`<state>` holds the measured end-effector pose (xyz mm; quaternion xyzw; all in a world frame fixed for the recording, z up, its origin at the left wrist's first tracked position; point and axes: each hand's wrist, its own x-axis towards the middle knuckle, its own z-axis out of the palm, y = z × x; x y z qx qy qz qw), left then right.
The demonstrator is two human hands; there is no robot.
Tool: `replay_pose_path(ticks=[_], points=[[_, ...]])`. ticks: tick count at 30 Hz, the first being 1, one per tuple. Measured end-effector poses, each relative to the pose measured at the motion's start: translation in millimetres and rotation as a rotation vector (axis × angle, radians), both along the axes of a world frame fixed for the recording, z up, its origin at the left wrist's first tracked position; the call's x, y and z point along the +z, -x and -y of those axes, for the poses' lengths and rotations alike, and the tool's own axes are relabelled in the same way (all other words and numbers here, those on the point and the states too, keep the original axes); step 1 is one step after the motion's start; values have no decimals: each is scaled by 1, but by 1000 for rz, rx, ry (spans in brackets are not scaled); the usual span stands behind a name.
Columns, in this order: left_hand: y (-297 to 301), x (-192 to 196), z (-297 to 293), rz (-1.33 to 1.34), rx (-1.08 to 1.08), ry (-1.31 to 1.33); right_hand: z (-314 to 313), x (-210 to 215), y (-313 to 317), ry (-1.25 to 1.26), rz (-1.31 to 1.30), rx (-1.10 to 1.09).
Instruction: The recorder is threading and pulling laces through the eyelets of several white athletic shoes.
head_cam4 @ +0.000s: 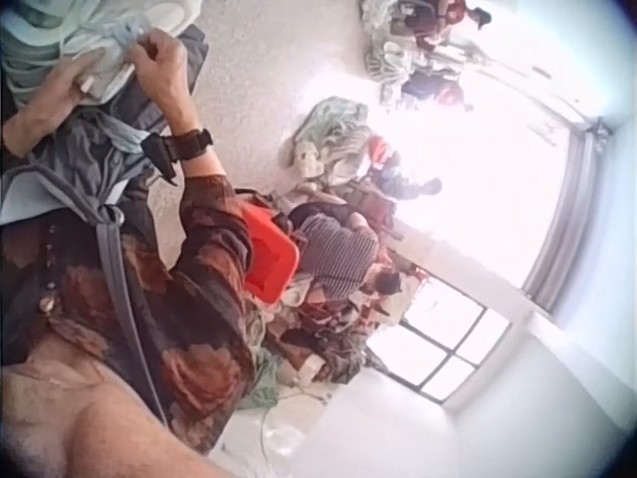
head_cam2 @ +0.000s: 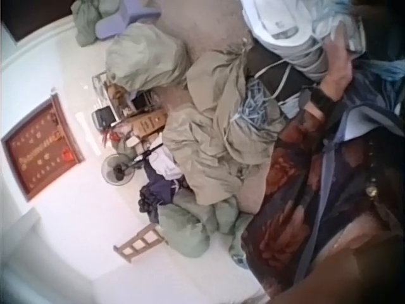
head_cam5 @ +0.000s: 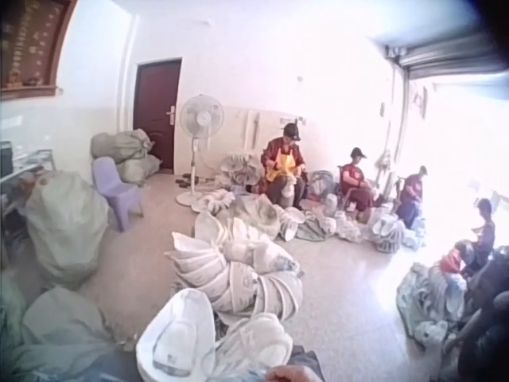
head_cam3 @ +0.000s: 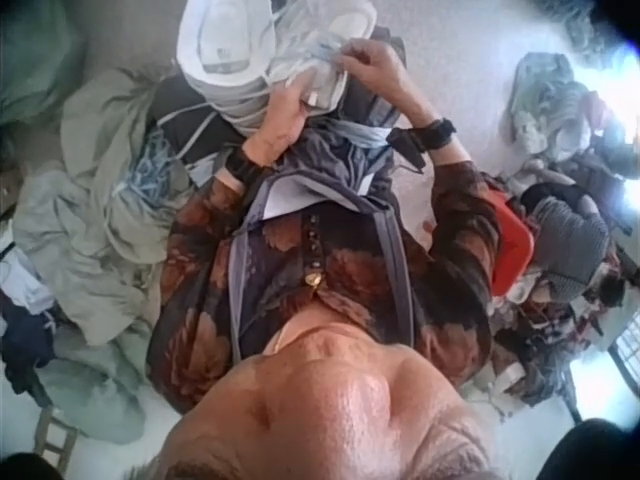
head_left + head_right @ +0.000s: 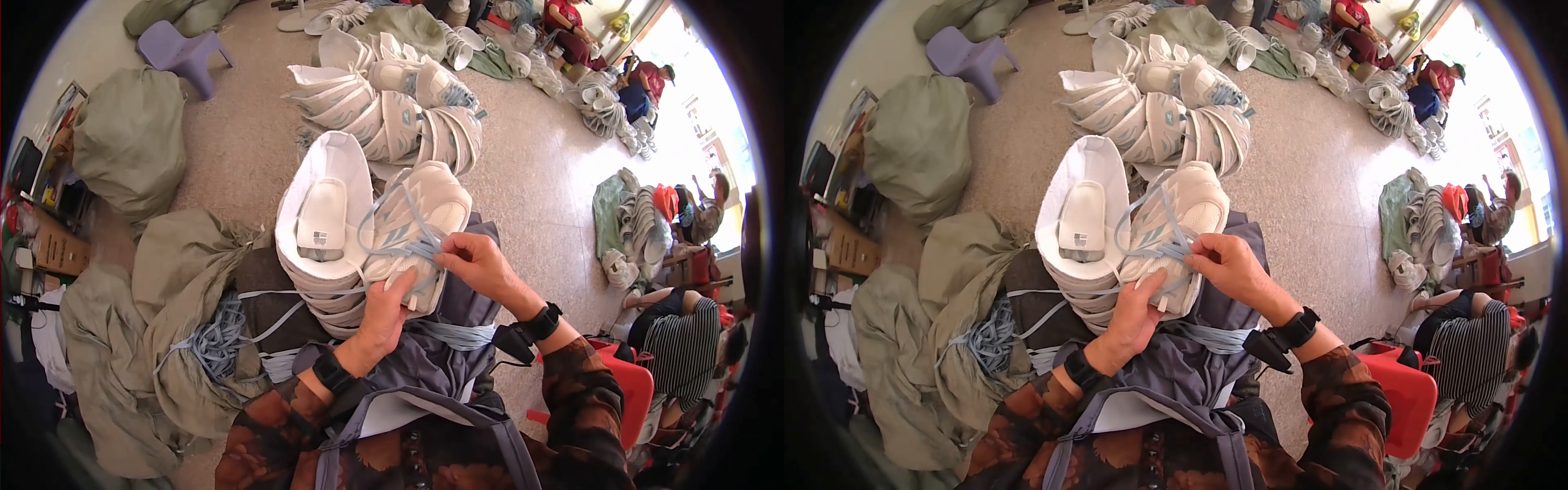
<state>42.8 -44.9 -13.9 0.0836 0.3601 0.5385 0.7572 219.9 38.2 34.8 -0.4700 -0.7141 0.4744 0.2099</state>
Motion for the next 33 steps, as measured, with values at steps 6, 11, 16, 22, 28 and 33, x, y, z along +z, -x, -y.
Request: replay_pose_path(ticks=[6,11,16,22,28,33], points=[[-3,2,-3,-46,36,42,3,4,11,-141,0,29],[-3,3,-3,-54,29,29,-2,0,11,-196,58,88],[-3,1,-2,-61,38,40,-6,7,19,-500,104,254],[-4,1,-2,-91,40,43,-28,21,32,-580,377,634],[-2,-5,0,-75,40,0,-43,38,59,-461,807,894],[2,-8,-1,5,29,15,-36,24,49,-500,602,712]])
